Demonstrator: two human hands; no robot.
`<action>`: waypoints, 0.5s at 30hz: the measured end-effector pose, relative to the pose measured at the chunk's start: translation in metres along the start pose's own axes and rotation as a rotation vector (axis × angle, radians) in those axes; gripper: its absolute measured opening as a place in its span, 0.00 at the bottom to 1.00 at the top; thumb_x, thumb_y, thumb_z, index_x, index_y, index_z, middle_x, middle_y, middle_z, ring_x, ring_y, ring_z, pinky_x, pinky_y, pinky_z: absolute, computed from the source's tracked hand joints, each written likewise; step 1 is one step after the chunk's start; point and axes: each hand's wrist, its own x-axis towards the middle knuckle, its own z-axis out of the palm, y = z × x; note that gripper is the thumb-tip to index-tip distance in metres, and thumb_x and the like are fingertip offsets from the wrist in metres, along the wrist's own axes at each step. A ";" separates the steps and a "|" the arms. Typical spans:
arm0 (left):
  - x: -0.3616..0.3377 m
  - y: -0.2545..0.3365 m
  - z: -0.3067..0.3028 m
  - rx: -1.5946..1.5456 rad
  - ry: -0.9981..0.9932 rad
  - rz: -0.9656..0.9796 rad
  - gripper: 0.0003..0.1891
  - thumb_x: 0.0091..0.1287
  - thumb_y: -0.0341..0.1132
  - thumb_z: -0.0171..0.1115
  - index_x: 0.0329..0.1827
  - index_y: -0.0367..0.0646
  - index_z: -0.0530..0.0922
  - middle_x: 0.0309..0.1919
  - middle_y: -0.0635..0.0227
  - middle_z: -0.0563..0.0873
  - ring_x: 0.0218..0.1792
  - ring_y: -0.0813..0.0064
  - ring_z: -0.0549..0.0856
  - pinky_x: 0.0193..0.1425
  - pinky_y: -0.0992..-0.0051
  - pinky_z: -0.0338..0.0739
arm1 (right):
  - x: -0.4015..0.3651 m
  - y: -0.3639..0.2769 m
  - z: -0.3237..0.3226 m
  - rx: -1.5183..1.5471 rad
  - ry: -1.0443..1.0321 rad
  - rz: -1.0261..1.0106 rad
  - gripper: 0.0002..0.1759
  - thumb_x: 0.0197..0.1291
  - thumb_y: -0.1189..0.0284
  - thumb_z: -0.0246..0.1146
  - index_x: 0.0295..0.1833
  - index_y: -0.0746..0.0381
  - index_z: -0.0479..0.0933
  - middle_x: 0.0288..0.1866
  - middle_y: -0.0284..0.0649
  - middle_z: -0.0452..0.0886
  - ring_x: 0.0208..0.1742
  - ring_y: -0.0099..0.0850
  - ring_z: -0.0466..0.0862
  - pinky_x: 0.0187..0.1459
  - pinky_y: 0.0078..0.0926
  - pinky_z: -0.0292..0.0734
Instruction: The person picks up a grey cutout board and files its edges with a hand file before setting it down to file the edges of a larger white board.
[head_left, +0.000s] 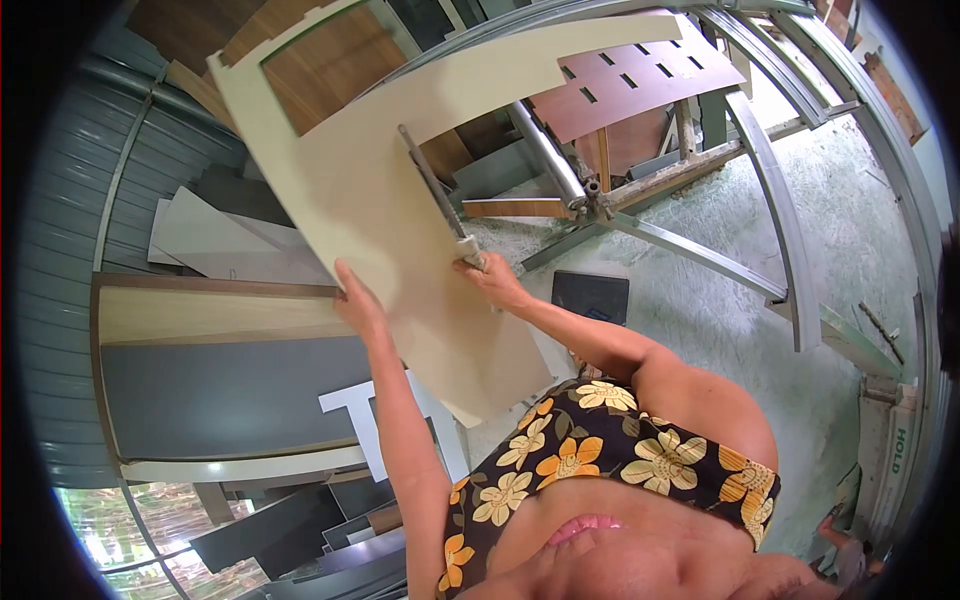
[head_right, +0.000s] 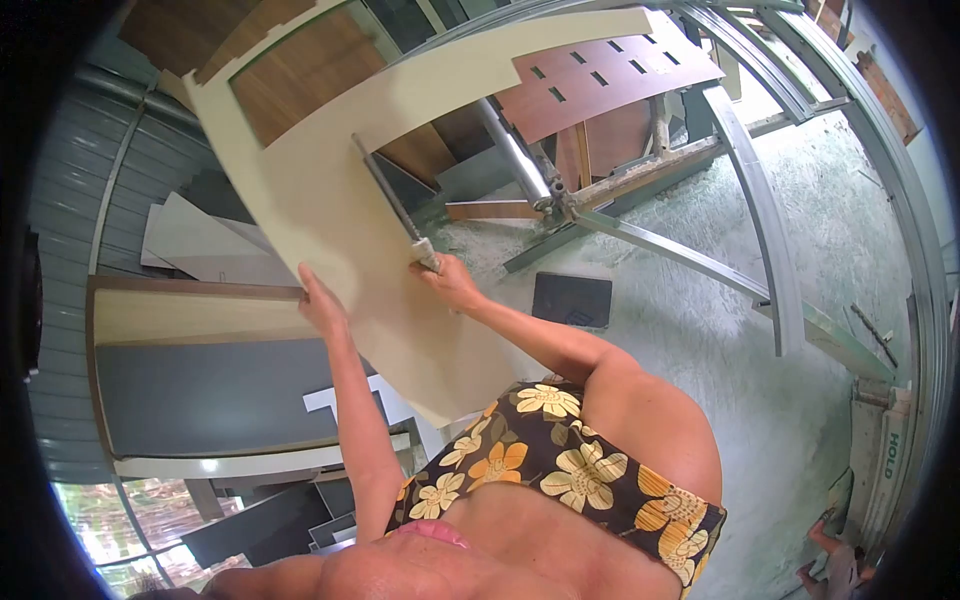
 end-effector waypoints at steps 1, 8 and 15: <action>0.002 -0.007 0.009 0.014 0.006 -0.030 0.32 0.62 0.60 0.59 0.25 0.32 0.72 0.26 0.60 0.80 0.28 0.71 0.76 0.35 0.70 0.74 | 0.002 0.004 -0.005 -0.004 0.030 -0.001 0.17 0.57 0.59 0.64 0.42 0.63 0.80 0.30 0.46 0.82 0.30 0.36 0.81 0.37 0.33 0.73; -0.003 -0.051 0.074 -0.001 -0.082 -0.210 0.31 0.59 0.60 0.62 0.20 0.35 0.69 0.22 0.61 0.79 0.25 0.72 0.76 0.31 0.68 0.73 | 0.014 0.030 -0.047 -0.099 0.178 0.025 0.18 0.59 0.58 0.63 0.36 0.64 0.78 0.18 0.33 0.72 0.23 0.22 0.69 0.27 0.29 0.67; -0.006 -0.080 0.121 0.349 -0.197 -0.270 0.34 0.56 0.61 0.63 0.36 0.29 0.81 0.34 0.52 0.85 0.34 0.66 0.82 0.44 0.66 0.75 | 0.032 0.060 -0.085 -0.217 0.201 0.186 0.24 0.54 0.51 0.65 0.44 0.62 0.81 0.30 0.49 0.83 0.32 0.38 0.83 0.37 0.35 0.73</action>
